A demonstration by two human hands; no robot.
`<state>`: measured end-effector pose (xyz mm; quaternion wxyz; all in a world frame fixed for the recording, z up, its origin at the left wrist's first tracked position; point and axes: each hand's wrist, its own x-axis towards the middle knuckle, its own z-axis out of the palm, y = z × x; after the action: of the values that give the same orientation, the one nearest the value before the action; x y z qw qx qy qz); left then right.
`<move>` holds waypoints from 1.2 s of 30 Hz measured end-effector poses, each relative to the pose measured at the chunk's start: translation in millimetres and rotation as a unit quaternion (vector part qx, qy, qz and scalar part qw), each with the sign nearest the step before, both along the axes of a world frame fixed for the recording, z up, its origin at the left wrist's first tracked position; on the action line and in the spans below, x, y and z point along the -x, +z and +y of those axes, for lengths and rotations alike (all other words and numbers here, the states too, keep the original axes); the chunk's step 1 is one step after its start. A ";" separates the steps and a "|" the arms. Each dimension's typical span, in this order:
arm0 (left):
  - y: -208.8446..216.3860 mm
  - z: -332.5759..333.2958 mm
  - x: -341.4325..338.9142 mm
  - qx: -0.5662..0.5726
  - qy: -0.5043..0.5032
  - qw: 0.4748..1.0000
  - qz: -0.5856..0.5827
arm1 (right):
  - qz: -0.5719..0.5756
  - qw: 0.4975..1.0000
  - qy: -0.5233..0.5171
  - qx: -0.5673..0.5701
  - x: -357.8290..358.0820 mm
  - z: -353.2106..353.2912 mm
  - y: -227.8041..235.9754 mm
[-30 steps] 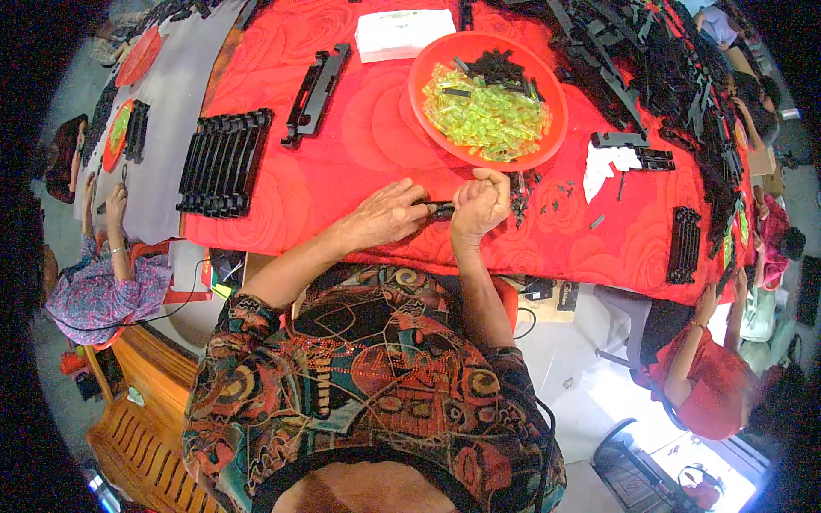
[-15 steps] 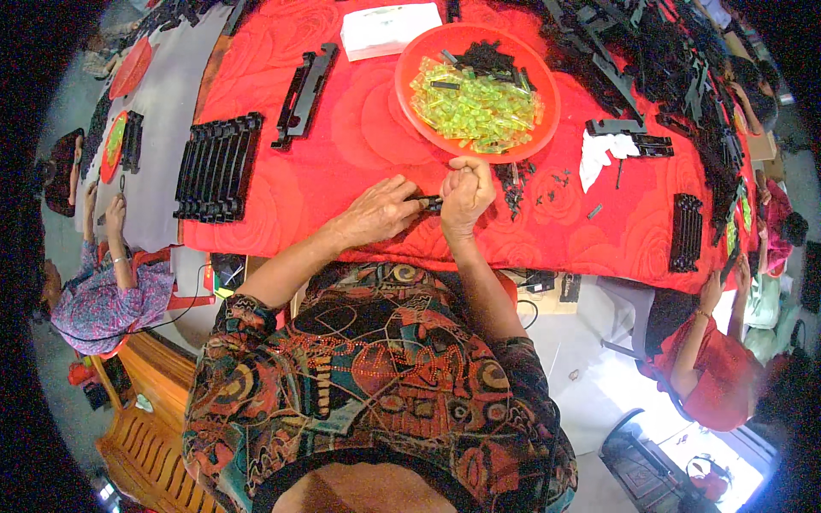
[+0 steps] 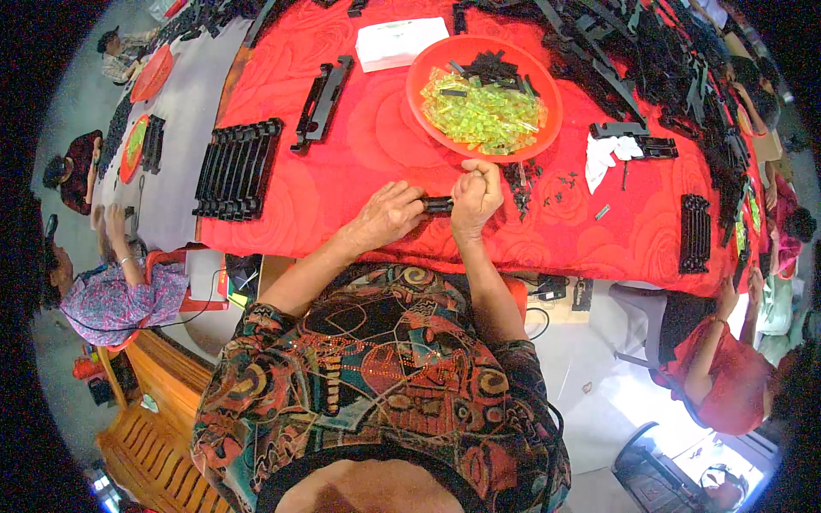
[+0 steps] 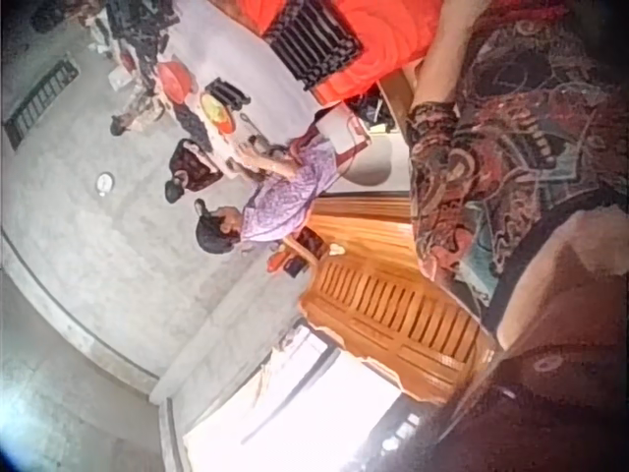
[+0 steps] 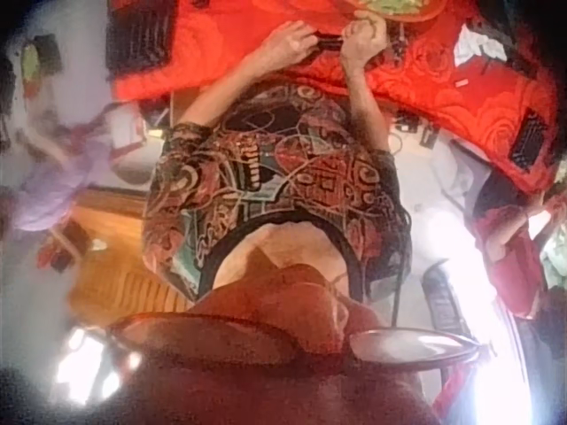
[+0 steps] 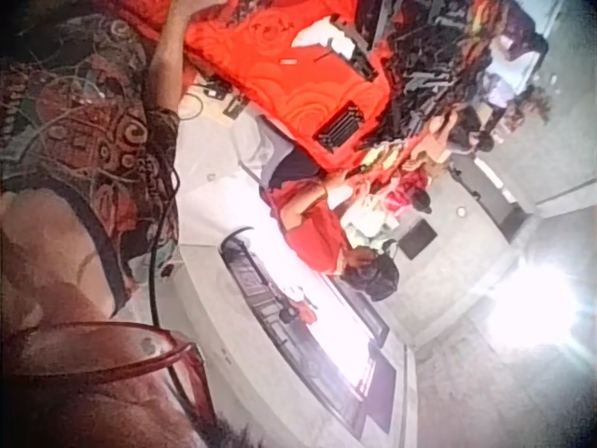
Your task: The recorder is assembling small plastic and metal components of what appears to be electronic or mechanical product housings.
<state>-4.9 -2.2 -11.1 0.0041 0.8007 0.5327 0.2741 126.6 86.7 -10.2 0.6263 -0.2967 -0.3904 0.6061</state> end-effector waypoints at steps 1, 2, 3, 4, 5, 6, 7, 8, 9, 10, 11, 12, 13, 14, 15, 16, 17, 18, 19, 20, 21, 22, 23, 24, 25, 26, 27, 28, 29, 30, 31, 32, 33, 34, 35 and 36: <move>0.9 0.2 0.9 0.007 0.000 1.000 -0.004 | 0.021 1.000 -0.001 0.007 -0.7 1.2 -0.3; 1.3 -0.2 0.8 0.013 0.002 1.000 -0.009 | 0.042 0.999 0.000 0.014 -1.9 1.9 -0.6; 2.4 0.1 0.9 0.018 0.001 1.000 -0.008 | 0.046 0.999 -0.001 0.014 -2.6 2.5 -0.8; 3.8 0.6 1.3 0.023 0.001 1.000 -0.006 | 0.051 0.999 -0.001 0.014 -2.9 3.1 -0.7; 5.2 0.8 2.1 0.028 0.000 1.000 -0.004 | 0.056 0.998 -0.002 0.013 -2.6 3.4 0.0; 5.9 0.5 2.5 0.036 0.004 0.999 -0.009 | 0.059 0.998 -0.001 0.015 -2.6 3.2 0.7; 6.6 -0.1 2.9 0.044 0.007 0.999 -0.014 | 0.062 0.998 0.000 0.016 -2.9 2.5 1.7; 6.7 -0.5 2.5 0.052 0.011 0.998 -0.022 | 0.063 0.998 0.002 0.017 -4.2 1.9 2.9; 5.5 -1.1 2.9 0.055 0.008 0.998 -0.029 | 0.068 0.998 0.008 0.008 -5.1 1.0 4.7; 3.1 -2.3 4.1 0.057 0.005 0.998 -0.037 | 0.073 0.997 0.015 0.000 -5.7 0.0 7.2; 3.2 -3.7 4.9 0.061 0.003 0.997 -0.045 | 0.077 0.997 0.022 -0.008 -6.5 -1.4 9.0; 4.0 -5.0 6.6 0.055 0.003 0.997 -0.048 | 0.077 0.997 0.024 -0.009 -7.0 -2.6 11.9; 5.8 -6.2 9.1 0.050 0.004 0.997 -0.050 | 0.077 0.997 0.025 -0.011 -7.4 -3.7 15.5; 10.2 -7.8 11.7 0.045 0.004 0.998 -0.052 | 0.078 0.997 0.027 -0.013 -7.3 -4.9 17.9; 14.2 -10.1 14.4 0.041 0.018 0.997 -0.063 | 0.078 0.997 0.024 -0.012 -7.9 -5.7 18.5; 18.0 -12.7 17.1 0.037 0.031 0.996 -0.074 | 0.078 0.997 0.021 -0.011 -9.1 -6.0 18.6; 20.0 -15.5 20.1 0.032 0.046 0.995 -0.084 | 0.080 0.997 0.019 -0.010 -9.6 -6.5 19.1; 19.9 -18.3 23.4 0.028 0.058 0.995 -0.082 | 0.076 0.997 0.019 -0.007 -9.8 -7.1 20.7; 19.4 -21.0 26.7 0.024 0.070 0.994 -0.080 | 0.072 0.997 0.019 -0.003 -9.9 -7.8 22.9; 18.7 -23.0 29.1 0.020 0.081 0.993 -0.080 | 0.066 0.998 0.019 0.000 -10.2 -8.4 24.5; 17.9 -24.4 30.3 0.036 0.078 0.993 -0.087 | 0.068 0.997 0.018 -0.002 -10.4 -9.1 24.9; 17.6 -25.0 29.2 0.031 0.073 0.993 -0.088 | 0.071 0.997 0.018 -0.003 -10.8 -9.7 25.1; 17.8 -25.4 27.4 0.025 0.067 0.993 -0.089 | 0.073 0.997 0.017 -0.005 -10.7 -10.2 25.3; 17.9 -25.4 25.7 0.020 0.061 0.994 -0.090 | 0.069 0.997 0.016 -0.002 -10.8 -10.2 25.3; 17.9 -25.2 24.6 0.013 0.059 0.995 -0.081 | 0.064 0.998 0.014 0.000 -11.2 -10.2 25.3; 17.5 -24.1 22.9 0.006 0.057 0.996 -0.072 | 0.060 0.998 0.012 0.001 -12.3 -9.6 25.1; 17.4 -22.7 20.9 -0.001 0.054 0.997 -0.063 | 0.056 0.998 0.005 0.001 -13.1 -9.1 25.2; 18.5 -20.9 18.6 0.002 0.044 0.998 -0.053 | 0.052 0.999 -0.003 0.001 -13.8 -8.4 25.5; 21.7 -19.0 16.3 0.003 0.034 0.999 -0.042 | 0.049 0.999 -0.009 0.001 -14.2 -7.7 25.9; 23.8 -16.9 13.3 0.005 0.025 0.999 -0.032 | 0.043 0.999 -0.022 0.007 -14.9 -6.3 25.4; 24.2 -14.1 8.6 0.006 0.025 0.999 -0.029 | 0.037 0.999 -0.035 0.014 -15.7 -4.5 24.3; 23.8 -11.1 6.2 0.022 0.022 0.999 -0.016 | 0.032 0.998 -0.048 0.020 -16.0 -3.2 23.2; 22.5 -8.5 4.4 0.038 0.020 0.999 -0.004 | 0.037 0.998 -0.047 0.024 -16.1 -2.8 22.3; 20.8 -6.6 3.7 0.054 0.018 0.998 0.009 | 0.043 0.998 -0.047 0.029 -15.8 -2.8 21.2; 17.7 -5.5 3.1 0.058 0.016 0.998 0.007 | 0.048 0.997 -0.046 0.034 -16.1 -3.1 20.2; 13.9 -4.6 2.6 0.062 0.015 0.998 0.005 | 0.049 0.997 -0.041 0.039 -16.4 -3.4 19.5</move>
<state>-7.5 -6.7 2.8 0.0468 0.7922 0.5605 0.2369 143.0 83.2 9.2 0.6572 -0.3064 -0.3228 0.6083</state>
